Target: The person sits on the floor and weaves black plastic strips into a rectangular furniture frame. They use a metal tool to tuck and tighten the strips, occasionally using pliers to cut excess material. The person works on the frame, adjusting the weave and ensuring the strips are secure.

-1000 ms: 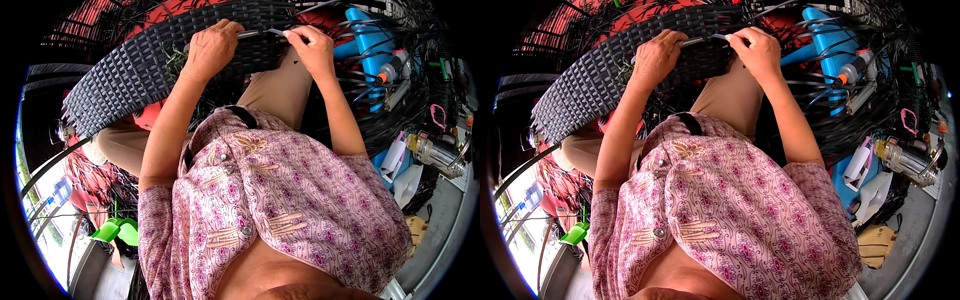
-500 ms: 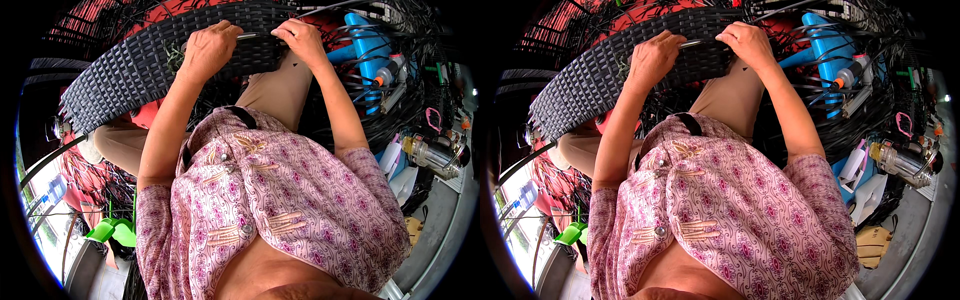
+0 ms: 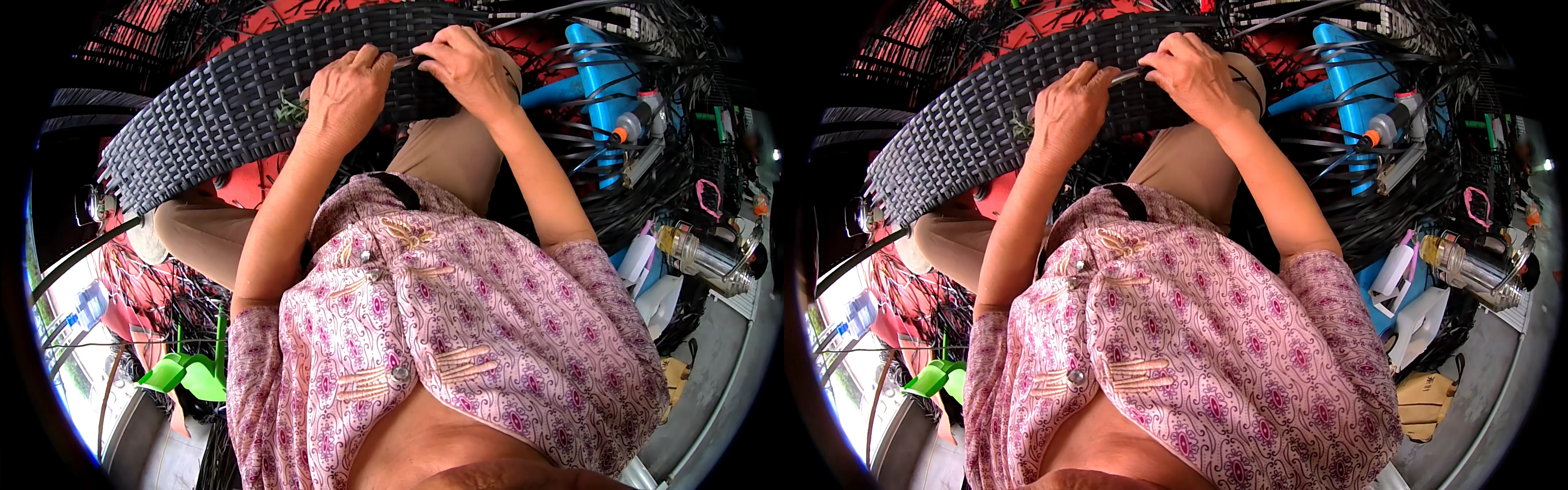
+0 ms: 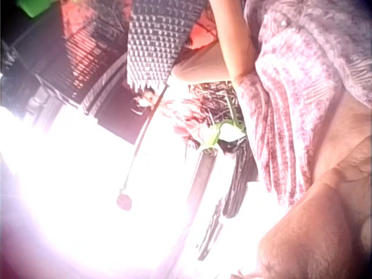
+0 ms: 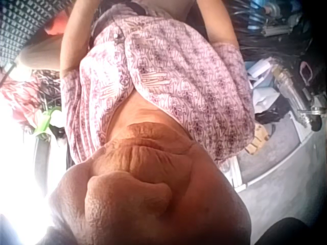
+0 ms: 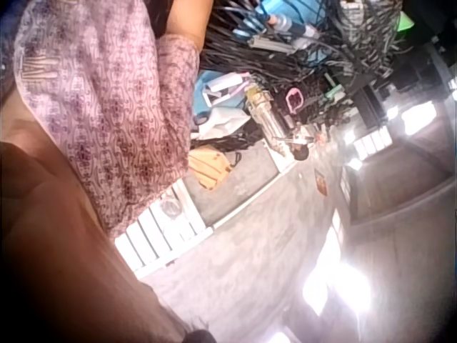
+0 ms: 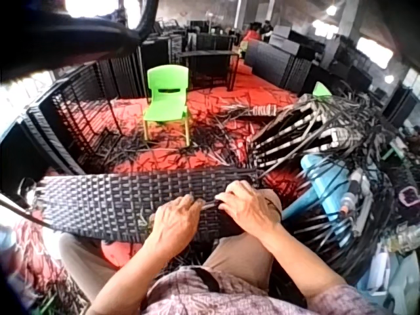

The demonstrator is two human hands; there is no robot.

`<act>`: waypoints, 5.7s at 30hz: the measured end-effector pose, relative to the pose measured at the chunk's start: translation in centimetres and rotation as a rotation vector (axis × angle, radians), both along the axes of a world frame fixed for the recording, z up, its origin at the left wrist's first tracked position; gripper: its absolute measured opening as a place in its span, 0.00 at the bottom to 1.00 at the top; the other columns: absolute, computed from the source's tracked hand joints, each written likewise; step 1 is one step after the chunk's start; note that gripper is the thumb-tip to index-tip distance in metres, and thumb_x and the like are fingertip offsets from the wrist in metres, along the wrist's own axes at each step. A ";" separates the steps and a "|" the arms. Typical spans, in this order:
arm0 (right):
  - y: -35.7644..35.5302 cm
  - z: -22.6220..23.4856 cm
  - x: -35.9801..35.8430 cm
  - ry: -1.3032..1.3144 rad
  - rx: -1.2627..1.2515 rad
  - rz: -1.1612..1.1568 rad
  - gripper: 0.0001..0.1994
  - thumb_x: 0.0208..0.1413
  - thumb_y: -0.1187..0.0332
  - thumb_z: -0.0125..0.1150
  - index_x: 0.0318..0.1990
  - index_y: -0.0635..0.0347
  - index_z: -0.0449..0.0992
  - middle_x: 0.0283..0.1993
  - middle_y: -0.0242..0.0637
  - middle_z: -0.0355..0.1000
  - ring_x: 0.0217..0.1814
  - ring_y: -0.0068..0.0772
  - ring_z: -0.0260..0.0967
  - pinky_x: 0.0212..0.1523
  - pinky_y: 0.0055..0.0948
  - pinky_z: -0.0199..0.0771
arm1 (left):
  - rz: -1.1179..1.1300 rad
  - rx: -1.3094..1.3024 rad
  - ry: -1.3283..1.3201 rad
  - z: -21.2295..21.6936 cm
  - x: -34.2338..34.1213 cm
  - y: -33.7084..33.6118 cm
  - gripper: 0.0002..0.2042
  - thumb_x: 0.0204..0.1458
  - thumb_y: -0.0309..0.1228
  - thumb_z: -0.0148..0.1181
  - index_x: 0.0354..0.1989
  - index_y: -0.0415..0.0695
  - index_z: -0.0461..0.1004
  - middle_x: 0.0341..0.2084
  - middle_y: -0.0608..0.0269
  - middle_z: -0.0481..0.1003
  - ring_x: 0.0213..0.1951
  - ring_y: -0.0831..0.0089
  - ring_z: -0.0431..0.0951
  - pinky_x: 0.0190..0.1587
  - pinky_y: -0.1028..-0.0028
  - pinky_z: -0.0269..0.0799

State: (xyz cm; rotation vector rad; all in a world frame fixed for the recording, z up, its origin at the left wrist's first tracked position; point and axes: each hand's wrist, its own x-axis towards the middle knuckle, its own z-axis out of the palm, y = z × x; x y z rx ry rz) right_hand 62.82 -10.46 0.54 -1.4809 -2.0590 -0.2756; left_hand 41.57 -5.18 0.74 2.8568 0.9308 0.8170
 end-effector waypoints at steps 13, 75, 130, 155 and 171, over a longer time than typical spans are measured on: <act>0.7 3.8 -0.8 1.049 -0.180 0.259 0.07 0.61 0.67 0.65 0.40 0.61 0.82 0.40 0.33 0.82 0.43 0.20 0.78 0.50 0.21 0.76 | 0.145 -0.126 -0.029 0.0 -3.7 -0.5 0.13 0.56 0.26 0.54 0.47 0.52 0.78 0.33 0.62 0.74 0.34 0.58 0.79 0.33 0.62 0.74; 1.4 0.4 -2.0 0.212 -0.326 -0.123 0.06 0.52 0.68 0.65 0.34 0.58 0.83 0.36 0.45 0.80 0.39 0.49 0.78 0.43 0.42 0.77 | -0.036 -0.159 -0.118 -0.9 -2.2 3.9 0.07 0.55 0.29 0.56 0.41 0.46 0.77 0.35 0.62 0.80 0.36 0.57 0.81 0.37 0.62 0.76; 4.7 0.2 -7.3 0.992 -0.393 0.327 0.09 0.59 0.66 0.68 0.43 0.60 0.84 0.41 0.29 0.81 0.43 0.17 0.76 0.46 0.19 0.77 | 0.074 -0.169 -0.001 1.0 -9.2 4.6 0.08 0.56 0.26 0.56 0.41 0.48 0.80 0.35 0.62 0.79 0.38 0.57 0.81 0.39 0.62 0.75; 1.6 1.4 -5.1 0.302 -0.377 0.037 0.12 0.61 0.63 0.60 0.44 0.62 0.81 0.35 0.42 0.79 0.37 0.43 0.77 0.41 0.35 0.75 | 0.016 -0.295 -0.095 -1.1 -8.2 5.4 0.08 0.55 0.29 0.56 0.40 0.45 0.79 0.37 0.61 0.80 0.42 0.58 0.80 0.45 0.63 0.75; 2.7 0.7 -8.7 0.048 -0.262 -0.150 0.10 0.56 0.65 0.57 0.28 0.61 0.78 0.30 0.50 0.78 0.33 0.55 0.77 0.36 0.48 0.78 | 0.021 -0.236 -0.126 -0.9 -8.0 4.4 0.09 0.57 0.29 0.56 0.42 0.46 0.80 0.37 0.61 0.80 0.40 0.56 0.81 0.43 0.62 0.76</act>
